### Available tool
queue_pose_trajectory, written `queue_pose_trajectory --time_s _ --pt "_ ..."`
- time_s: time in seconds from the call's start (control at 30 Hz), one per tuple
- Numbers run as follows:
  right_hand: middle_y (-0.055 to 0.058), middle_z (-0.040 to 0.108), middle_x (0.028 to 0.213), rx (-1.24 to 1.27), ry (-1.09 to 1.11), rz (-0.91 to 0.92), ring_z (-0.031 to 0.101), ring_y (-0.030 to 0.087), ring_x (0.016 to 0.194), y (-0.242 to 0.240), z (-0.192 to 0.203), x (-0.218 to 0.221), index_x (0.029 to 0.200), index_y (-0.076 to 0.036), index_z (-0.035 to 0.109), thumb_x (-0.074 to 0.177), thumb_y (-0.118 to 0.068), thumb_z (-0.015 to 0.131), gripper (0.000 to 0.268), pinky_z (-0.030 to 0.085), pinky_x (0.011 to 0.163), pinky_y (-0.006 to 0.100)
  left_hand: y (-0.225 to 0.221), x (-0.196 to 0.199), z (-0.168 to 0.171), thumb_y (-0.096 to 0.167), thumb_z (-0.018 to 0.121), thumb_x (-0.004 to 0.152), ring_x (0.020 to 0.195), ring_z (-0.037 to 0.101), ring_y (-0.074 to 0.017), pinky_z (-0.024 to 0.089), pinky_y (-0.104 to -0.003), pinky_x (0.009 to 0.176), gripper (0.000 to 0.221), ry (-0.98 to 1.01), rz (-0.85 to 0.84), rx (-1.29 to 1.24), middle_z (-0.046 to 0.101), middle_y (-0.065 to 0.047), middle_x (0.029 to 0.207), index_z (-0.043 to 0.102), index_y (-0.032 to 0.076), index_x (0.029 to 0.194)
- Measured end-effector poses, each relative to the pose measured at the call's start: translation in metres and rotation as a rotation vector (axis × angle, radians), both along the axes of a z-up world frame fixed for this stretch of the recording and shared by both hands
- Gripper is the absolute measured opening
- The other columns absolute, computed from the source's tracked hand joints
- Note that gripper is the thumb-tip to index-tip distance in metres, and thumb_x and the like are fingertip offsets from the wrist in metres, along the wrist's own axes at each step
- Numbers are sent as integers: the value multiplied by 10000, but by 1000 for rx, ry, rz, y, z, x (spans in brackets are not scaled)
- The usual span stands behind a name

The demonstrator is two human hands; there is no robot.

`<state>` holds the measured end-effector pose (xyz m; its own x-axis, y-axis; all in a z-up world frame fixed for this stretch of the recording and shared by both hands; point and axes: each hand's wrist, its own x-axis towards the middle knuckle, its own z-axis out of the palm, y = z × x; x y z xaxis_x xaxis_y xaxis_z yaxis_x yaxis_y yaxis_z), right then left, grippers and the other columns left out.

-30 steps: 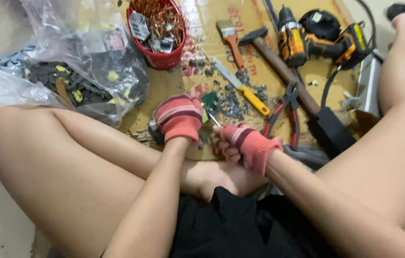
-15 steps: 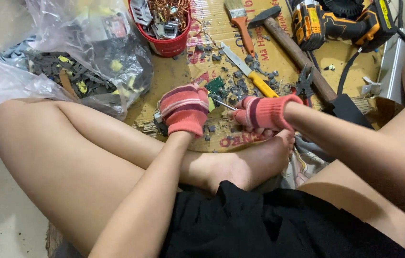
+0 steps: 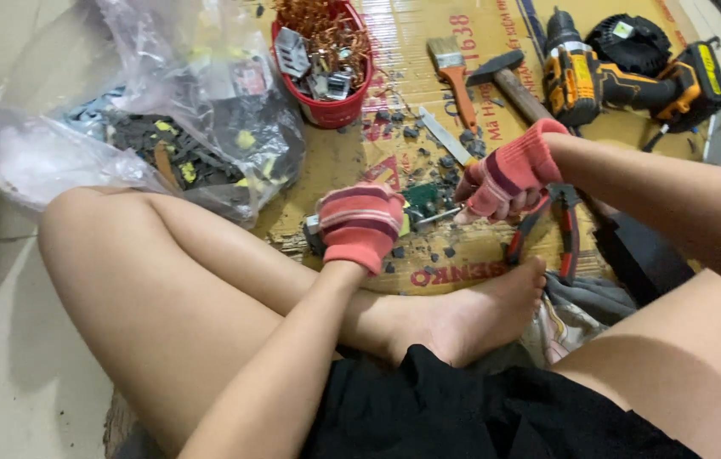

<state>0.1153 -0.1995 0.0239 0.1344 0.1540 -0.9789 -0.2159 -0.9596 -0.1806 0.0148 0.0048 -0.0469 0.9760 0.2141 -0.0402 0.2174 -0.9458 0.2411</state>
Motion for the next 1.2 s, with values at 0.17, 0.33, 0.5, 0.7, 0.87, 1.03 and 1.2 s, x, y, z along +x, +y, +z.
queue_pose_trajectory --time_s 0.17,0.33,0.5,0.7,0.87,1.03,1.2 --pt "107 516 569 74 -282 53 435 168 376 1 28 -33 991 -26 673 895 -264 681 257 367 289 284 -3 7 5 422 699 801 1046 650 -320 531 -514 883 441 -13 14 -14 642 -61 1121 583 210 1170" --pt "215 727 989 -28 -506 -204 692 314 812 12 46 -111 1484 -170 529 938 -197 630 556 606 608 409 -3 2 8 423 697 801 1037 651 -319 530 -511 881 430 -5 -25 -20 643 -61 1109 585 209 1157" --pt "155 665 1320 -8 -606 -385 672 309 1186 27 57 -161 1452 -289 568 895 -201 631 568 585 957 493 -4 1 6 424 696 801 1028 652 -318 528 -509 878 419 -26 -49 -29 643 -62 1096 587 208 1144" --pt "78 684 1331 77 -656 -506 664 240 1212 27 37 -158 1423 -238 591 952 -273 570 473 530 1047 410 -6 1 -2 425 693 801 1017 653 -316 527 -506 874 405 -72 -46 -57 644 -62 1080 589 208 1127" --pt "31 730 1263 -85 -718 -349 634 257 1259 31 24 -158 1333 -351 681 935 -351 501 437 426 1151 420 -5 1 -5 427 690 801 1005 654 -314 525 -503 870 391 -101 -33 -69 645 -62 1064 592 207 1109" --pt "108 769 1134 -84 -689 -447 699 277 1139 43 52 -168 1329 -261 700 931 -301 497 449 503 1056 417 -4 2 -8 428 689 801 996 655 -313 523 -500 867 381 -122 -17 -75 646 -63 1051 594 206 1096" --pt "155 727 1248 -65 -684 -435 658 346 1216 54 62 -169 1309 -208 709 932 -259 483 442 494 1073 463 -3 2 -8 429 687 801 987 656 -311 522 -498 865 371 -142 -9 -74 647 -63 1039 596 206 1083"
